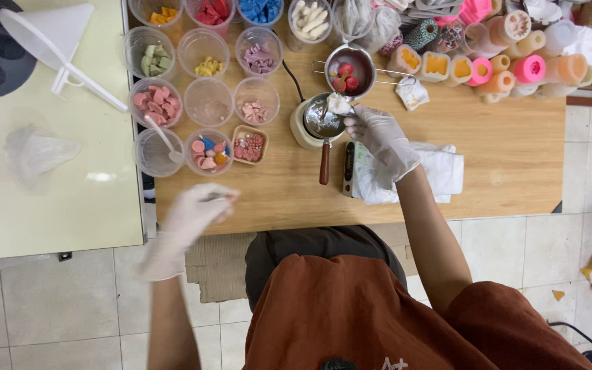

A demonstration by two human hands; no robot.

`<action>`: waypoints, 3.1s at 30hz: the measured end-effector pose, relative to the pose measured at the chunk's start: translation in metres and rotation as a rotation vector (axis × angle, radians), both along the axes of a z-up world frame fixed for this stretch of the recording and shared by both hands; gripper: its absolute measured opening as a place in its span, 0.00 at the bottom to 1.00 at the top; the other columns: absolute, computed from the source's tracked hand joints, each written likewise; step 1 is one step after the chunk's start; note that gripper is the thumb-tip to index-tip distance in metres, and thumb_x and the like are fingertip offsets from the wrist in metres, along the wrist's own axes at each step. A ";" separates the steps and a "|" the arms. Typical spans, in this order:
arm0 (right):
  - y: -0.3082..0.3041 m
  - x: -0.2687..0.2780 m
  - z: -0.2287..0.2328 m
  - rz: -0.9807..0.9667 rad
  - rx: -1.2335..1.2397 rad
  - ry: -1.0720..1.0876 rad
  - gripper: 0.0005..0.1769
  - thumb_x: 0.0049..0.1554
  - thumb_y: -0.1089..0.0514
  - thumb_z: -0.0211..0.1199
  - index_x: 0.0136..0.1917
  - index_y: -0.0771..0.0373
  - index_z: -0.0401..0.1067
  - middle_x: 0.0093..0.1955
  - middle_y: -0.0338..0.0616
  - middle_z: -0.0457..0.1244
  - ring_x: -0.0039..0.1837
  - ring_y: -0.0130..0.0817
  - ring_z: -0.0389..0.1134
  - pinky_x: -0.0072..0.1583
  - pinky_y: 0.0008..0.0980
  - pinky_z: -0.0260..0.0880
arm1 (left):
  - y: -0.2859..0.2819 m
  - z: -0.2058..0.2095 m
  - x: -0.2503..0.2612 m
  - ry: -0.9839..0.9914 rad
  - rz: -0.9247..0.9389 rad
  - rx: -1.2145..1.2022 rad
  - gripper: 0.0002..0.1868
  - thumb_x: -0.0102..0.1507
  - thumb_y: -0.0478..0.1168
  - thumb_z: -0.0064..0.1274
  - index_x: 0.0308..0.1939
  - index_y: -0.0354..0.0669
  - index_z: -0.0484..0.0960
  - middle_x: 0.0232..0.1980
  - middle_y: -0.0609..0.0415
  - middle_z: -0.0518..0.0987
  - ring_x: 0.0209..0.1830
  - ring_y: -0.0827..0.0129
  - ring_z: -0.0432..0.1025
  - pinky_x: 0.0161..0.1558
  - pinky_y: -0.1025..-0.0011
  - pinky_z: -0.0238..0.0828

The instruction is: The person cleans a small metal container with a white cloth, then picks up and handles several small red wax shapes by hand and with a small spatula over the container.

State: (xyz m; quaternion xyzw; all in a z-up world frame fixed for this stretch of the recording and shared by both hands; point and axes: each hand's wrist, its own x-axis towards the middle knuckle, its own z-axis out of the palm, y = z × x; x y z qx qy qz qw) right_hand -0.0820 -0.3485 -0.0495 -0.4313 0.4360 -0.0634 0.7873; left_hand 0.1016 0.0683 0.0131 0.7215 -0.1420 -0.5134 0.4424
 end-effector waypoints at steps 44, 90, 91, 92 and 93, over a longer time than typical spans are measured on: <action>-0.060 -0.098 0.077 -0.074 -0.028 -0.265 0.11 0.64 0.57 0.63 0.53 0.68 0.76 0.44 0.45 0.71 0.45 0.32 0.71 0.52 0.32 0.73 | -0.262 -0.050 -0.089 -0.861 0.340 -0.340 0.17 0.56 0.22 0.57 0.48 0.35 0.82 0.49 0.46 0.79 0.40 0.66 0.78 0.45 0.72 0.77; -0.014 0.019 0.074 0.557 -0.951 0.013 0.16 0.57 0.57 0.69 0.57 0.65 0.79 0.47 0.42 0.73 0.48 0.22 0.72 0.53 0.26 0.73 | -0.285 -0.047 -0.052 -0.987 -0.143 -0.419 0.13 0.63 0.33 0.57 0.51 0.35 0.80 0.39 0.42 0.81 0.40 0.51 0.77 0.44 0.59 0.74; -0.013 0.020 0.076 0.544 -0.965 0.056 0.16 0.56 0.57 0.69 0.56 0.64 0.79 0.46 0.43 0.74 0.47 0.21 0.73 0.53 0.26 0.73 | -0.287 -0.051 -0.054 -0.987 -0.146 -0.417 0.13 0.63 0.33 0.57 0.51 0.35 0.80 0.39 0.42 0.81 0.40 0.51 0.77 0.44 0.59 0.74; -0.012 0.023 0.076 0.532 -0.981 0.096 0.15 0.55 0.57 0.70 0.54 0.64 0.80 0.44 0.44 0.74 0.46 0.21 0.74 0.53 0.25 0.74 | -0.289 -0.055 -0.056 -1.026 -0.155 -0.391 0.11 0.62 0.33 0.57 0.49 0.35 0.81 0.38 0.42 0.81 0.40 0.51 0.77 0.44 0.58 0.74; -0.010 0.025 0.075 0.531 -0.980 0.093 0.15 0.55 0.57 0.70 0.54 0.64 0.80 0.44 0.44 0.74 0.46 0.21 0.74 0.53 0.25 0.74 | -0.290 -0.060 -0.056 -1.065 -0.164 -0.365 0.09 0.62 0.33 0.57 0.46 0.35 0.82 0.37 0.42 0.82 0.40 0.50 0.77 0.45 0.58 0.74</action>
